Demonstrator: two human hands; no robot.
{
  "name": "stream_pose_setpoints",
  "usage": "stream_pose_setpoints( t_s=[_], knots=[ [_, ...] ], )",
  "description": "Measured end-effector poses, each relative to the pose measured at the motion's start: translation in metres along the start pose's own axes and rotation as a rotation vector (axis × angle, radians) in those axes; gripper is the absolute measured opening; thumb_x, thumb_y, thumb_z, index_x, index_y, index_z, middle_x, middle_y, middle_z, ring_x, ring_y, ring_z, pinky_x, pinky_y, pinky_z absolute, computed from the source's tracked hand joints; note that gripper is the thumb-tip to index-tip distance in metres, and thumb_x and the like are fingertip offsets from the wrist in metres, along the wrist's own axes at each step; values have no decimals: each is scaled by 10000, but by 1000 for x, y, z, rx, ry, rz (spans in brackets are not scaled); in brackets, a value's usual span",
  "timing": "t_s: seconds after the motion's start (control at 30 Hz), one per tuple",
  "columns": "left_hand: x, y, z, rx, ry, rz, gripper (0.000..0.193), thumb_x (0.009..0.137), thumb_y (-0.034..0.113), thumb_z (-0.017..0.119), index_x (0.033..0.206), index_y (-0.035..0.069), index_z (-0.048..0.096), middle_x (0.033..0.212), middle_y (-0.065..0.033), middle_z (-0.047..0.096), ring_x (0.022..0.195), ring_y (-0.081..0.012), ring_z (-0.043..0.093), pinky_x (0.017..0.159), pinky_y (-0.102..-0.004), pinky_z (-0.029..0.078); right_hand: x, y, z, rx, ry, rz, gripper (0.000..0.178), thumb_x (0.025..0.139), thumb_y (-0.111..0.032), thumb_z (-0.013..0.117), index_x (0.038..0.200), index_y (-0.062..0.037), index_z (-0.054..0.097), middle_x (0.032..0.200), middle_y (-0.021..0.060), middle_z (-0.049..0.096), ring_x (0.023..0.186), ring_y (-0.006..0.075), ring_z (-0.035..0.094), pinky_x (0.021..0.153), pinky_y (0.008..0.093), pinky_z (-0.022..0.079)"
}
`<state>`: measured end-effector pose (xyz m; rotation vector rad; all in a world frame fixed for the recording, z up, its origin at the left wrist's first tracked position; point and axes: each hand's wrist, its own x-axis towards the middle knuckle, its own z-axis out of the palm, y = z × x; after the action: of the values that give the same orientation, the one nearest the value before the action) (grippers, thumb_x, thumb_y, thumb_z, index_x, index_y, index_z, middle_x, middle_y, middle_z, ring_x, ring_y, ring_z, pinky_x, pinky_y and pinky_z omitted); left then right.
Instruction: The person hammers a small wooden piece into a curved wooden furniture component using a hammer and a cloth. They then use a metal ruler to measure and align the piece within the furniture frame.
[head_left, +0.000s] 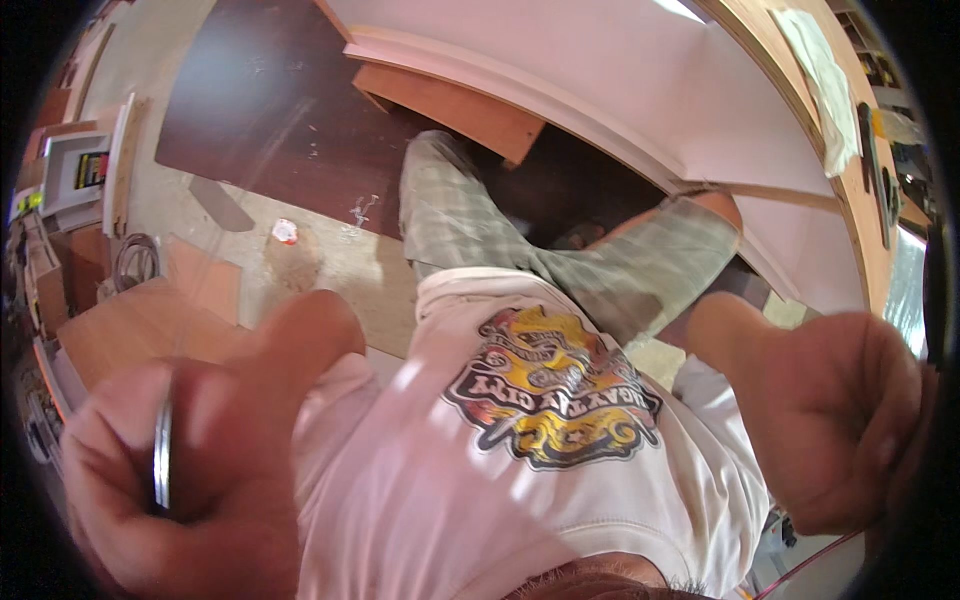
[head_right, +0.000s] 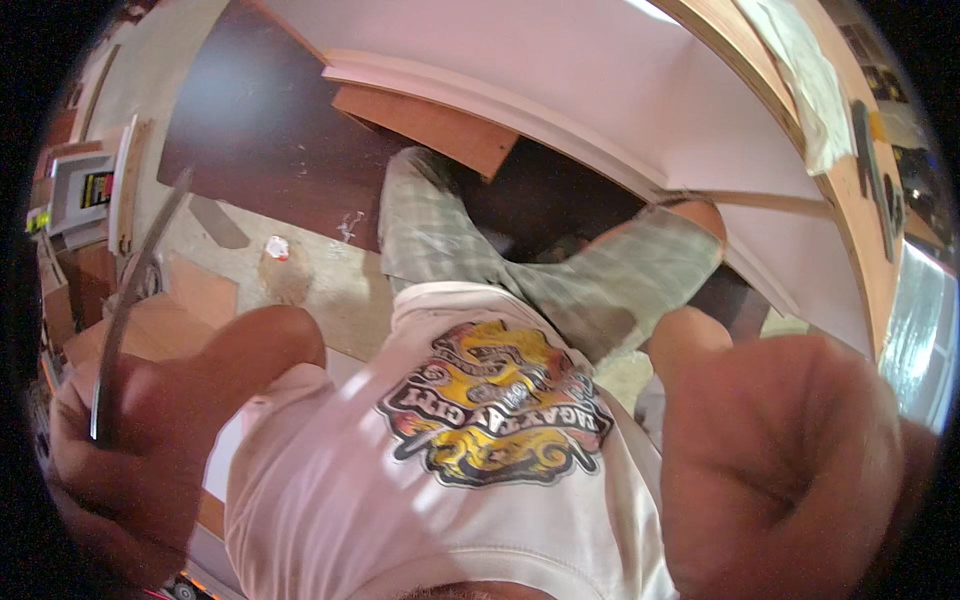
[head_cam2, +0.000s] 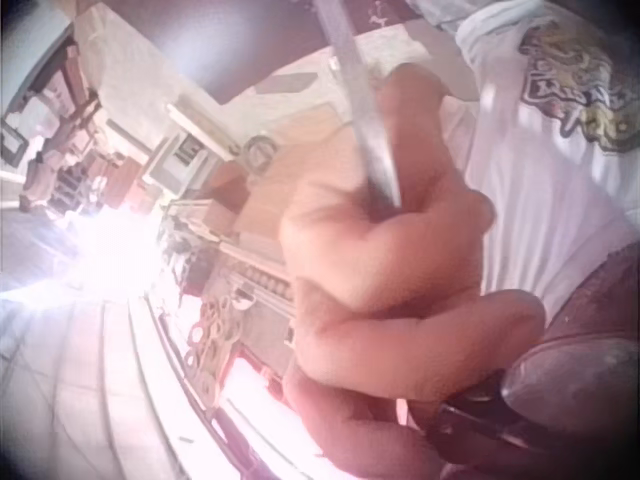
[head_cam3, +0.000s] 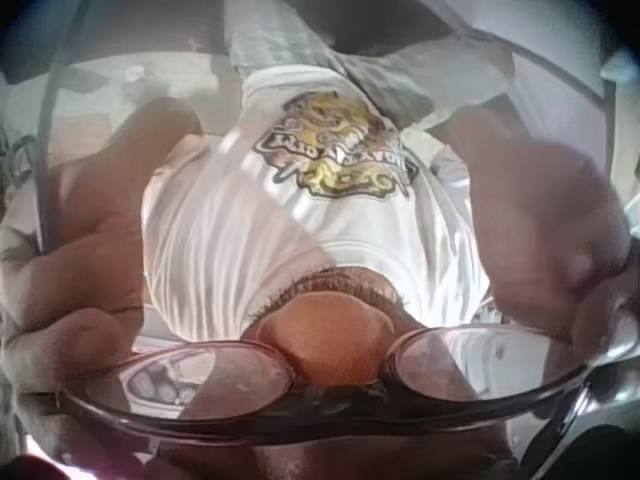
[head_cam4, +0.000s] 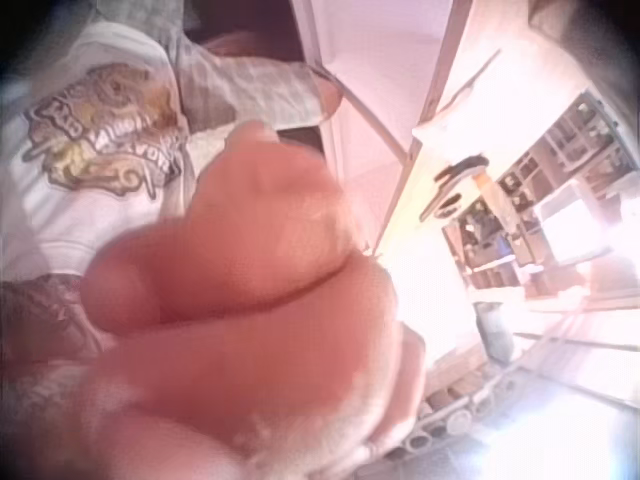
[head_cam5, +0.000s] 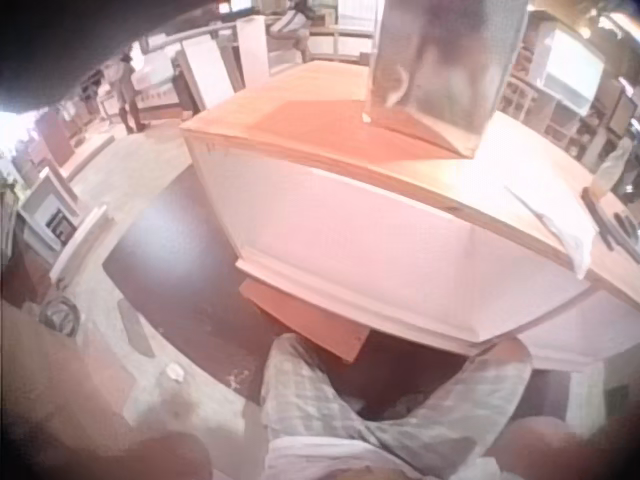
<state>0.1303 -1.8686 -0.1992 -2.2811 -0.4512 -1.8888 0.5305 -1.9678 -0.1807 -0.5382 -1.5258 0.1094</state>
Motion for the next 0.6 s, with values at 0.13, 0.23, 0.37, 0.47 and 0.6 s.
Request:
stream_pose_setpoints(
  t_s=[0.13, 0.23, 0.37, 0.47, 0.6],
  knots=[
    [13, 11, 59, -488, 23, -129, 223, 940, 308, 636, 789, 176, 538, 716, 48, 509, 512, -67, 471, 398, -241, 338, 5, 4, -7, 8, 31, -58, 170, 983, -83, 590, 1079, -139, 718, 984, 36, 688, 849, 117, 602, 697, 251, 505],
    [7, 0, 84, -671, 3, -222, 286, 983, 345, 597, 798, 147, 506, 716, 24, 491, 489, -89, 470, 374, -252, 332, -3, 5, -5, -39, 63, -57, 184, 983, -87, 588, 1083, -157, 725, 983, 21, 682, 845, 98, 590, 688, 234, 497],
    [-24, -8, 119, -915, 40, -522, 376, 1041, 394, 545, 810, 107, 465, 716, -9, 466, 460, -119, 469, 341, -267, 325, -47, 52, 38, 52, -169, 295, 328, 980, -143, 662, 1239, 43, 588, 1066, 212, 686, 941, 316, 692, 783, 387, 568],
    [-71, -12, 181, -1074, 135, -1040, 447, 1084, 430, 506, 820, 77, 433, 716, -33, 448, 437, -142, 468, 316, -278, 319, -64, 116, 84, -139, -634, 568, 615, 882, -256, 795, 1324, 96, 553, 1318, 286, 580, 1271, 466, 573, 1057, 474, 505],
    [-167, -13, 243, -1164, 423, -1448, 502, 1090, 487, 488, 813, 73, 424, 806, -64, 509, 654, -206, 618, 535, -339, 506, -124, 162, 99, -39, -941, 1152, 522, 878, -58, 673, 1351, 34, 472, 1069, 273, 691, 946, 441, 709, 826, 498, 585]
  ],
)
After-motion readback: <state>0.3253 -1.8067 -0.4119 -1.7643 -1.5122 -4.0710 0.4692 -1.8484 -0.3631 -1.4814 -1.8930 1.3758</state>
